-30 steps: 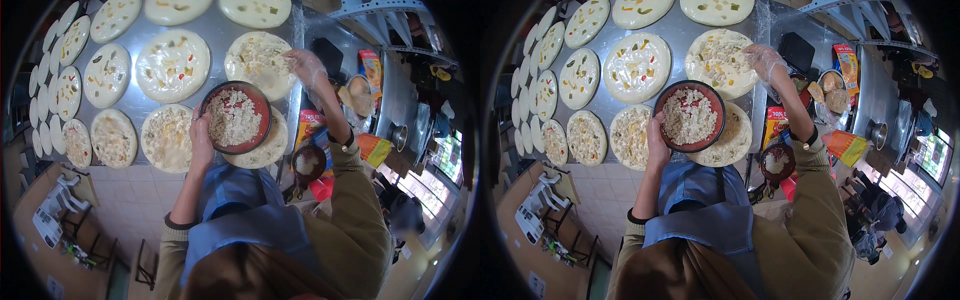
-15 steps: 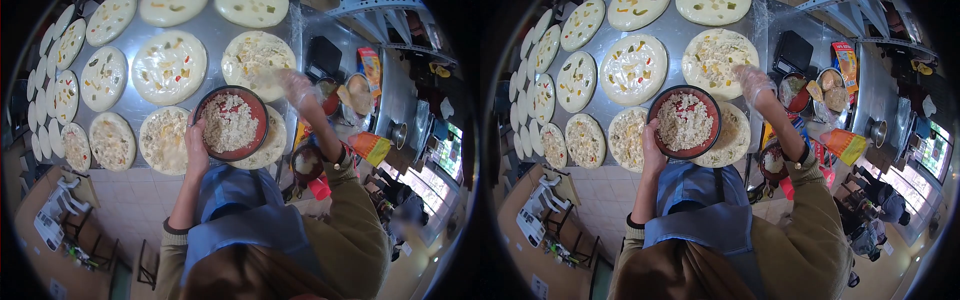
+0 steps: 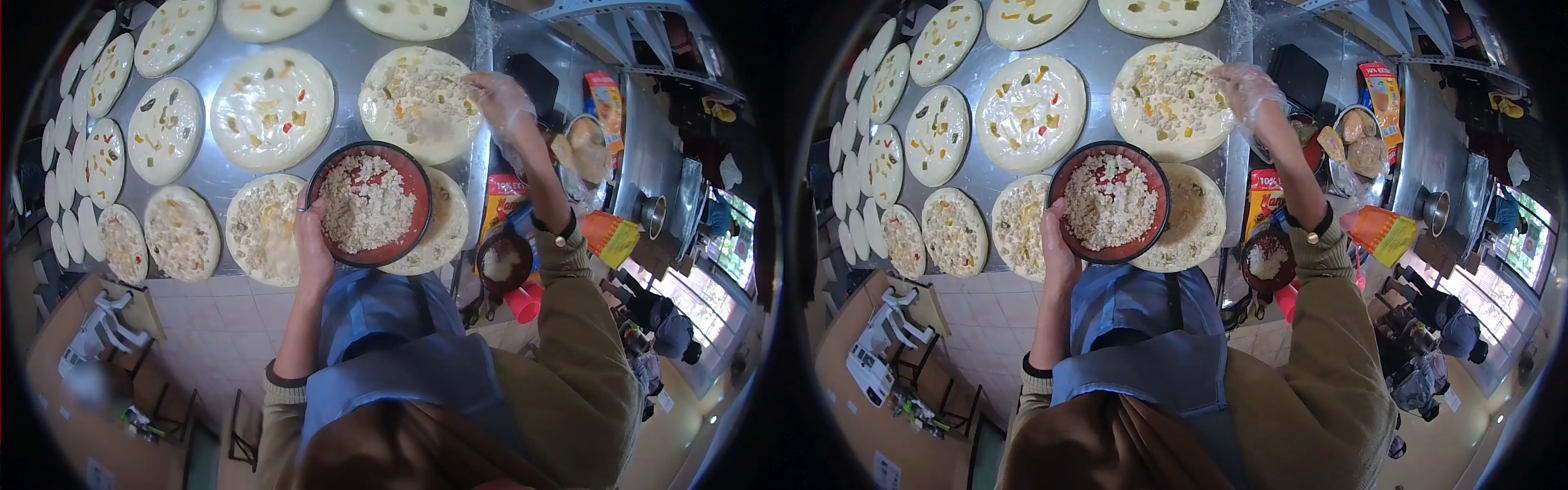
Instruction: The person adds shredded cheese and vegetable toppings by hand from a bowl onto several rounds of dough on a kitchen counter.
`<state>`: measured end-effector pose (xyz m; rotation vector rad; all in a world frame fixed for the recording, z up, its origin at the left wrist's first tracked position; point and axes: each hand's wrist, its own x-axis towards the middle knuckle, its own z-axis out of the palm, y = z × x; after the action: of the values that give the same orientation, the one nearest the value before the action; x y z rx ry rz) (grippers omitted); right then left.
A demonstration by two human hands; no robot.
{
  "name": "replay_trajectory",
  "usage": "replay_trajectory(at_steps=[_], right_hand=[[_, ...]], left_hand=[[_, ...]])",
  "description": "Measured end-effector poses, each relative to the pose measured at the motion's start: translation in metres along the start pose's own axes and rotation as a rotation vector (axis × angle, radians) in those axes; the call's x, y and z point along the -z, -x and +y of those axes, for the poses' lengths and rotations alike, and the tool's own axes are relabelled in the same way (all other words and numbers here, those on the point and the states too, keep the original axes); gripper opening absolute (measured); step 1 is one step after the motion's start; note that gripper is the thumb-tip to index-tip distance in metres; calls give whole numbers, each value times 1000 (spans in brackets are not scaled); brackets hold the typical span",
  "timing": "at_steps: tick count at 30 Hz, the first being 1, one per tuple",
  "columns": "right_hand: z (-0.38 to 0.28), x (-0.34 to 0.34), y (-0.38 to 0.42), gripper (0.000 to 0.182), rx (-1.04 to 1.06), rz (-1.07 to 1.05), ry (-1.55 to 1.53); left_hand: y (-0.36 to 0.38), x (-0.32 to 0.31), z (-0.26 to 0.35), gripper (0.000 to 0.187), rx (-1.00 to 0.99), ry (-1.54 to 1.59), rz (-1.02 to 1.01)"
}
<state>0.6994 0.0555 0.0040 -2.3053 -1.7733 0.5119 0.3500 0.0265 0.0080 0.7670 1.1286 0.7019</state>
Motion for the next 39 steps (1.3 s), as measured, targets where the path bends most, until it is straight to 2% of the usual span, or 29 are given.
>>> replay_trajectory(at_steps=[2,5,8,11,14,17,20,24,27,30,33,34,37,39], right_hand=[[7,8,8,24,-37,-53,-128],[9,5,32,26,0,-22,-113],[-14,1,52,22,-163,53,-115],[-18,-14,60,24,-241,69,-278],[-20,-21,71,20,2,141,-111],[-29,-15,73,16,42,139,-122],[-4,-12,60,19,-54,155,-365],[28,6,28,26,-139,-2,-474],[35,2,11,25,-78,18,-311],[-14,16,27,24,-193,-17,-368],[-17,-7,47,23,-149,22,-387],[-16,-12,51,24,-57,-8,-334],[-25,-13,59,19,-35,36,-158],[-23,-11,61,17,-72,26,-438]], left_hand=[[1,0,2,46,-10,-13,-1],[4,-2,3,48,-20,-15,10],[3,-1,3,48,-6,-31,-6],[2,-4,7,48,-6,-44,-9],[3,-5,7,48,-7,-56,1],[2,-3,4,48,-4,-50,3],[4,-2,3,47,-13,-75,32],[6,-3,2,47,8,-42,38],[8,-1,1,47,7,-34,26],[11,-7,9,48,21,24,31],[14,-10,15,48,22,31,56],[14,-10,15,48,18,19,67],[14,-9,13,48,-2,-7,79],[12,-8,8,47,-17,-38,93]])
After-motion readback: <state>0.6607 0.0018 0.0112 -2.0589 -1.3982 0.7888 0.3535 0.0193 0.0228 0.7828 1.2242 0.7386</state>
